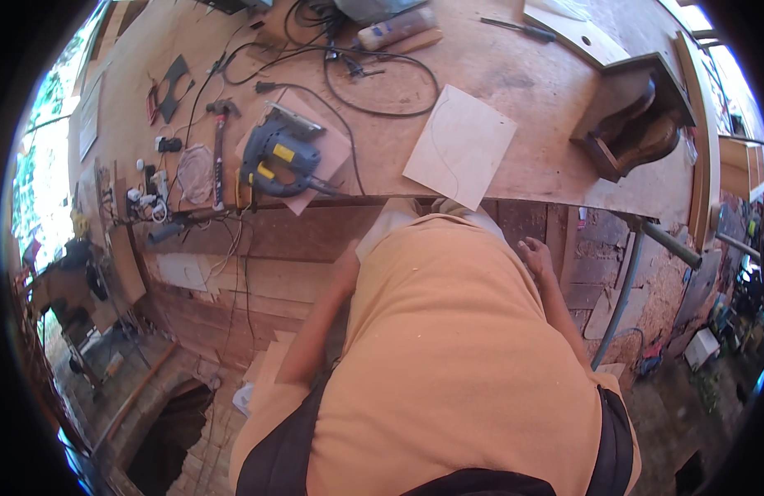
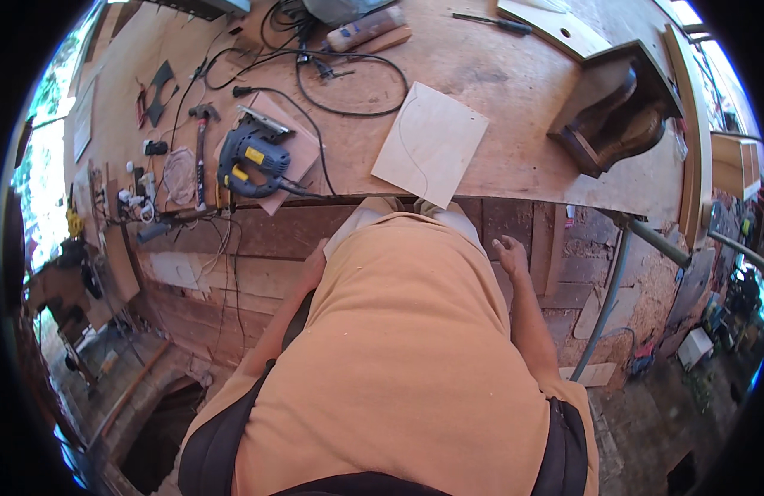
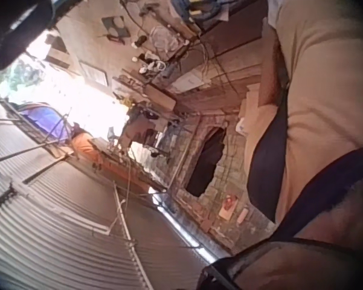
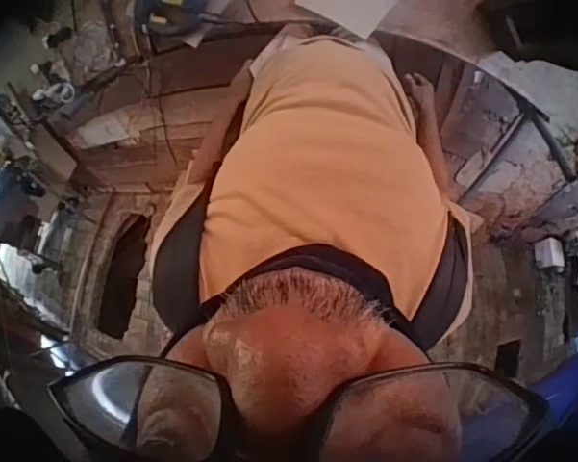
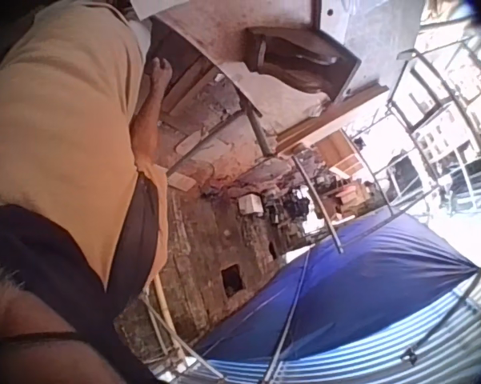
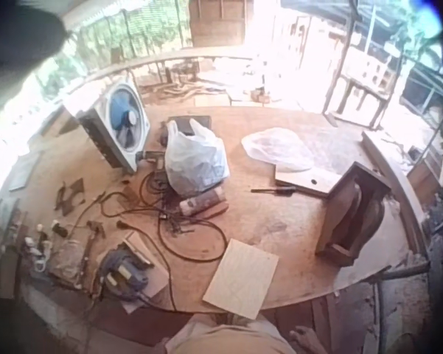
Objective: The person untangles the power cord of a jigsaw on a workbench. Then, the person marks and tears a piece of sandpaper and sands a wooden structure by hand.
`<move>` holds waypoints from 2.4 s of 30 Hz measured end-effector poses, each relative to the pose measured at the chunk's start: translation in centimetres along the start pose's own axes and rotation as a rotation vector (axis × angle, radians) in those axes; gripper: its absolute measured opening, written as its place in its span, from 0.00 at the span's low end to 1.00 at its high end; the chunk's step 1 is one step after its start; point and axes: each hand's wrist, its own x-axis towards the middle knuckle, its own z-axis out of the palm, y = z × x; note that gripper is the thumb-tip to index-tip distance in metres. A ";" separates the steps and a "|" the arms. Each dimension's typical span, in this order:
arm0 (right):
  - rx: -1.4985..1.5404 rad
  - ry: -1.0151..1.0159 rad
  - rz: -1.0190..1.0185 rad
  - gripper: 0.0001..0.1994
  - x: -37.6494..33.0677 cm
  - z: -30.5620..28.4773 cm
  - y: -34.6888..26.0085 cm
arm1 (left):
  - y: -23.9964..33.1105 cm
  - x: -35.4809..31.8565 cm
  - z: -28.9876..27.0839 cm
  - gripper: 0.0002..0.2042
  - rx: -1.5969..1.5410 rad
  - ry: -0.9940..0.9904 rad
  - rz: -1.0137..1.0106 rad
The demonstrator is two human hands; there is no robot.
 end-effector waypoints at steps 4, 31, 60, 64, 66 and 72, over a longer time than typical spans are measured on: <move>0.006 -0.016 0.062 0.24 0.4 0.1 0.6 | 2.0 0.8 -0.6 0.16 0.103 -0.006 0.083; 0.106 -0.070 0.048 0.26 2.2 -0.6 2.5 | 5.9 -5.9 -9.3 0.10 -0.291 0.358 -0.084; 0.043 -0.462 -0.715 0.12 -6.2 -2.6 -31.9 | 22.7 5.1 -7.3 0.12 -0.703 0.031 0.296; 0.148 -0.338 -0.653 0.07 -4.6 -2.3 -28.6 | 17.1 6.0 -6.4 0.17 -0.493 -0.146 0.283; 0.125 -0.301 -0.595 0.07 -3.7 -2.8 -25.9 | 12.3 6.5 -5.1 0.22 -0.260 -0.289 0.375; 0.070 -0.174 -0.369 0.08 -3.8 -3.6 -19.8 | -0.5 9.1 2.6 0.31 0.051 -0.482 -0.041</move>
